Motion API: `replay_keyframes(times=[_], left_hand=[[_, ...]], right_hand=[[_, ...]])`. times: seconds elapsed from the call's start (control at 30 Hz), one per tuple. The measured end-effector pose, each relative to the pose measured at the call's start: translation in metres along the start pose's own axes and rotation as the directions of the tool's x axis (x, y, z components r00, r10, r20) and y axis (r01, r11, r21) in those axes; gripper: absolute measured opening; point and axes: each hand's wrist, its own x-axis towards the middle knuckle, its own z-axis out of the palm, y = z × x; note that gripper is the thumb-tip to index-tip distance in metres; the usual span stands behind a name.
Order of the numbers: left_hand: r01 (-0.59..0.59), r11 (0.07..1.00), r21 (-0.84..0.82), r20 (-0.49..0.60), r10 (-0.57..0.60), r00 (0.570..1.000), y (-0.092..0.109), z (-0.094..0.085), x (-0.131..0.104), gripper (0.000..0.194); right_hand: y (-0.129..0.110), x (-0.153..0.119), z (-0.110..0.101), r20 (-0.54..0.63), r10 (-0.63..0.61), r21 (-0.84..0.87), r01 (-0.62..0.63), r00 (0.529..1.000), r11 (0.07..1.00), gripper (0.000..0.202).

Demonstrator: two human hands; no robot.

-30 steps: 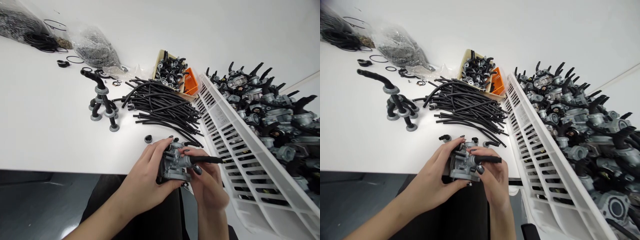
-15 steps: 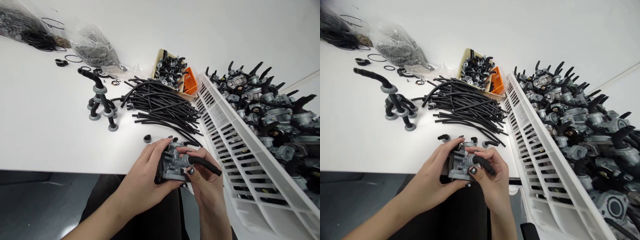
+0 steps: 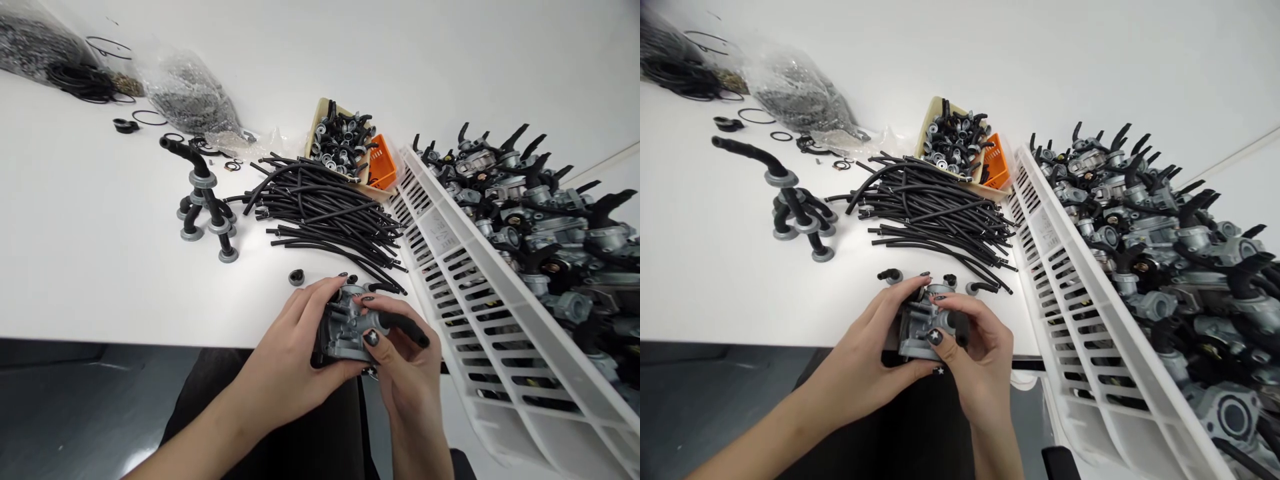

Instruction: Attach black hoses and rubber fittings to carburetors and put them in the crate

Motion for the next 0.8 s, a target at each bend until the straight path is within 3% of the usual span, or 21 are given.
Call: replay_keyframes(times=[0.5,0.8], left_hand=[[-0.001,1.0,0.008,-0.012,0.001,1.0,0.001,0.001,0.001,0.073],[-0.008,1.0,0.024,-0.021,0.009,1.0,0.001,0.002,0.001,0.076]], right_hand=[[-0.006,0.002,0.011,-0.064,0.056,0.043,-0.053,0.996,0.998,0.007],[0.005,0.003,-0.007,0.048,0.044,0.125,-0.049,0.998,0.991,0.018]])
